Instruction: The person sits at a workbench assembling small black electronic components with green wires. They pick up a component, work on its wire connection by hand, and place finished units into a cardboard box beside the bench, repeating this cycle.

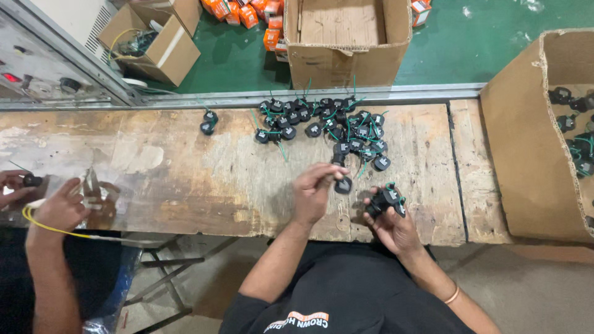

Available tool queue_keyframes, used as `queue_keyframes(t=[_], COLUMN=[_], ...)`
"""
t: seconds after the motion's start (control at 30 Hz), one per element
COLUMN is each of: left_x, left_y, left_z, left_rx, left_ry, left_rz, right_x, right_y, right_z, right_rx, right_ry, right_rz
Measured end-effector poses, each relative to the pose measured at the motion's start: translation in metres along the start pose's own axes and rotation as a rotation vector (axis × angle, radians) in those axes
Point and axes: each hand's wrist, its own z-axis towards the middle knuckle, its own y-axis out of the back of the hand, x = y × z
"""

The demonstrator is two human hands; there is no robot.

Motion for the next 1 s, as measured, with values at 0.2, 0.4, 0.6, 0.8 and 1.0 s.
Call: queue_keyframes(t=[0.2, 0.4, 0.6, 0.8, 1.0], left_x=[-0.024, -0.019, 0.022, 0.057, 0.049], left_y=[-0.049, -0.019, -0.018, -0.014, -0.005], left_z=[-0.005, -0.01, -0.041, -0.06, -0.057], left_rx=[0.278, 0.458, 0.259, 0.235, 0.227], left_ry=[-0.28, -0.311, 0.34, 0.551, 0.27], left_rz=[0.365, 0.242, -0.283, -0.581, -0.134], right_x=[0.0, -0.007, -0.007, -0.007, -0.002], right_y=[0.007, 0.013, 0.006, 0.0, -0.008], right_z=[-0.007, -0.004, -0.005, -0.003, -0.005], right_rx=[0.045, -0.008, 0.063, 0.076, 0.033], right_ry=[-0.065, -0.006, -0.018, 0.021, -0.031], right_rz=[-0.098, -0.101, -0.301, -0.35, -0.188])
